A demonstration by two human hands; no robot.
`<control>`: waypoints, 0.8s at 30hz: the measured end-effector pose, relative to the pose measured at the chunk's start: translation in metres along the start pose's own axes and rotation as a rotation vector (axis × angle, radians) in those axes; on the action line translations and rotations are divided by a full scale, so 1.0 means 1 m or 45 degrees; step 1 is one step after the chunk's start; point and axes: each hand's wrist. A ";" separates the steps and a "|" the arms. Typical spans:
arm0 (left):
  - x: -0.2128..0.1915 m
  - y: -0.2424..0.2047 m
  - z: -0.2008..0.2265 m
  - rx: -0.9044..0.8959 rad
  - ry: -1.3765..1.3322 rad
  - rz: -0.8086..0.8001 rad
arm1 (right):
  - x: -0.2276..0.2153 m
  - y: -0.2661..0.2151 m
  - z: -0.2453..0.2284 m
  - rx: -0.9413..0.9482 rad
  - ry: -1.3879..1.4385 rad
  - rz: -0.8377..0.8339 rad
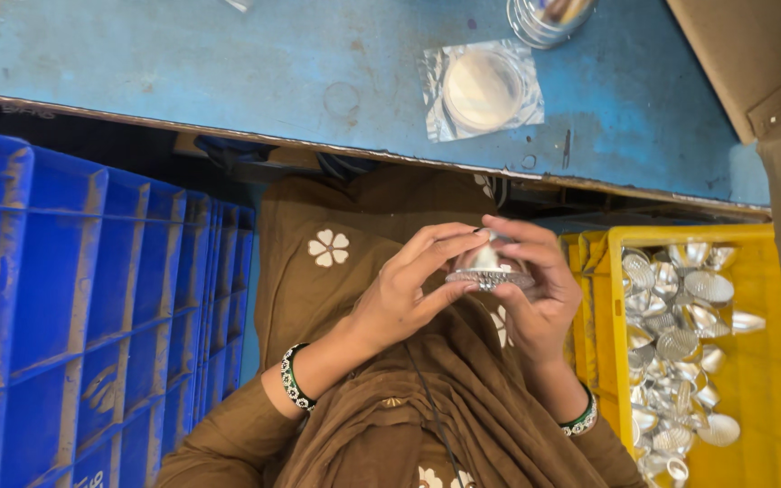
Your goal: The person assembles small metallic light fixtures by inserting white plastic diffusers into the fixtures and placing each completed unit into a yellow crate. The person also handles clear plastic bags, opening and closing them on the workbench.
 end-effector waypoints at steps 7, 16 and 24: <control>0.002 -0.001 -0.003 0.091 0.116 0.010 | -0.003 -0.005 0.007 -0.124 -0.227 0.034; 0.024 -0.009 -0.002 0.119 0.071 0.329 | 0.023 -0.015 0.035 0.218 0.854 0.280; 0.000 -0.003 -0.002 0.265 0.392 0.091 | 0.018 -0.028 0.014 -0.107 0.166 0.123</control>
Point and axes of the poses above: each hand's wrist, its own y-axis towards the middle knuckle, its own x-axis out of the palm, z = x × y, and after that the axes turned 3 degrees about x, right-handed
